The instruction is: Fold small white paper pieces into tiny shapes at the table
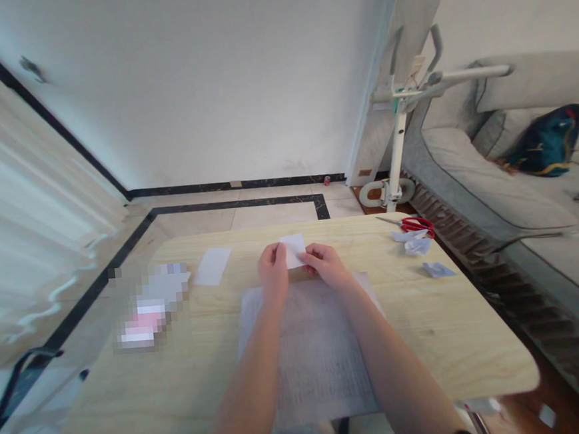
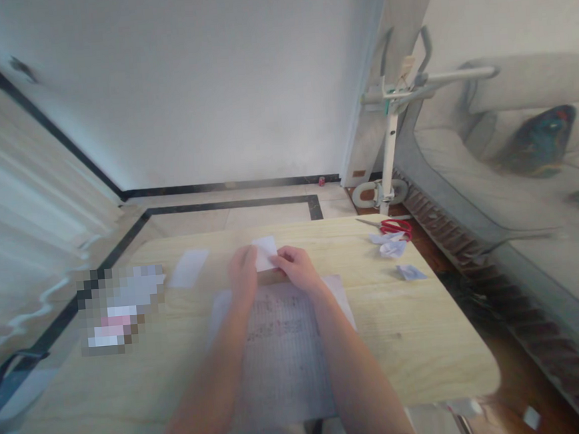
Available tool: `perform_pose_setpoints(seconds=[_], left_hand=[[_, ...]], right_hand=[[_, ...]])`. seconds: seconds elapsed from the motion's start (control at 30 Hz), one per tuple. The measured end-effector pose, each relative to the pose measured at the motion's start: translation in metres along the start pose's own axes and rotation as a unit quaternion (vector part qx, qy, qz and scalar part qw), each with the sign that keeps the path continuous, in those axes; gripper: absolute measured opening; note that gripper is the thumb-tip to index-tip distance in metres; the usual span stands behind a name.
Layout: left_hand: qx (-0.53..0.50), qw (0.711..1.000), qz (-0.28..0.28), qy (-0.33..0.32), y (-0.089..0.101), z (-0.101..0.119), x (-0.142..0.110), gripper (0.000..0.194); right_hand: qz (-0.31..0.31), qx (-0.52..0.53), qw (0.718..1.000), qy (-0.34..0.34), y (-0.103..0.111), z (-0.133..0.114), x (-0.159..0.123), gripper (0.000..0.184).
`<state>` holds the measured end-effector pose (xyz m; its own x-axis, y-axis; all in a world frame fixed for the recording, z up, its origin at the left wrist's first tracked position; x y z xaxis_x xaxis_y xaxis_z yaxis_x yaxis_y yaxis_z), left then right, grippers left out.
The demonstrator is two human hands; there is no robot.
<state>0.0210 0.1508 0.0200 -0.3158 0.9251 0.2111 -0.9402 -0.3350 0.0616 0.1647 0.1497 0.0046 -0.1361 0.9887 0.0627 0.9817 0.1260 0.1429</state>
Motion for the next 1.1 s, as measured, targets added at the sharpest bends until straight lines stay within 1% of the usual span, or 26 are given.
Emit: perform_pose_setpoints(seconds=[0.1,0.2,0.27,0.33,0.4,0.47,0.53,0.57,0.6,0.67,0.73,0.83,0.93,1.0,1.1], left_hand=[[-0.009,0.999,0.029,0.019,0.004,-0.004,0.001,0.023],[-0.010,0.999,0.035,0.017,0.005,-0.004,0.002,0.023],[-0.010,0.999,0.033,0.010,0.005,-0.003,0.002,0.023],[-0.004,0.999,0.035,0.008,0.005,-0.002,0.002,0.023],[0.011,0.999,0.046,-0.006,0.007,0.000,0.001,0.023],[0.044,0.996,0.051,-0.055,0.007,0.005,-0.002,0.021],[0.071,0.991,0.029,-0.113,0.002,0.010,-0.007,0.020],[0.072,0.989,0.006,-0.131,-0.003,0.012,-0.009,0.020],[0.062,0.989,-0.018,-0.133,-0.007,0.011,-0.011,0.022],[0.024,0.993,-0.055,-0.105,-0.014,0.007,-0.012,0.029],[0.004,0.996,-0.064,-0.068,-0.016,0.004,-0.011,0.032],[0.029,0.998,-0.033,-0.036,-0.009,0.003,-0.006,0.024],[0.051,0.998,0.000,-0.019,0.000,0.004,-0.001,0.020],[0.046,0.999,0.009,-0.006,0.003,0.003,0.001,0.020],[0.033,0.999,0.002,0.003,0.002,0.001,0.000,0.022]], right_hand=[[-0.029,0.010,0.999,-0.008,-0.004,-0.002,-0.002,0.026],[-0.048,0.017,0.999,-0.007,-0.006,-0.002,-0.003,0.026],[-0.051,0.024,0.998,-0.008,-0.006,-0.001,-0.003,0.025],[-0.039,0.025,0.999,-0.007,-0.005,0.002,-0.002,0.025],[0.002,0.005,1.000,-0.002,-0.001,0.005,0.001,0.023],[0.076,-0.049,0.996,0.012,0.007,0.006,0.003,0.020],[0.147,-0.125,0.981,0.035,0.013,0.002,0.001,0.018],[0.167,-0.162,0.971,0.050,0.014,-0.001,0.000,0.018],[0.176,-0.195,0.963,0.065,0.013,-0.004,-0.001,0.019],[0.165,-0.242,0.951,0.098,0.007,-0.012,-0.004,0.019],[0.140,-0.282,0.940,0.129,-0.001,-0.020,-0.007,0.019],[0.104,-0.330,0.925,0.158,-0.013,-0.028,-0.010,0.017],[0.085,-0.324,0.927,0.170,-0.018,-0.031,-0.013,0.018],[0.104,-0.289,0.938,0.164,-0.014,-0.032,-0.013,0.020],[0.168,-0.228,0.950,0.130,-0.001,-0.028,-0.013,0.024]])
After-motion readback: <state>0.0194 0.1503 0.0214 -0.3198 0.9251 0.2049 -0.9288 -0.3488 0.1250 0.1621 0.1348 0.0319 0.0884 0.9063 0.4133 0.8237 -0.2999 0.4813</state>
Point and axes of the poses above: each hand's wrist, its own x-axis towards the middle knuckle, its own y-axis out of the back of the hand, z = x × y, the point moved 6 cm from there along x, towards the middle knuckle, and after that the axes turned 6 degrees about -x, right-handed, at the moved point
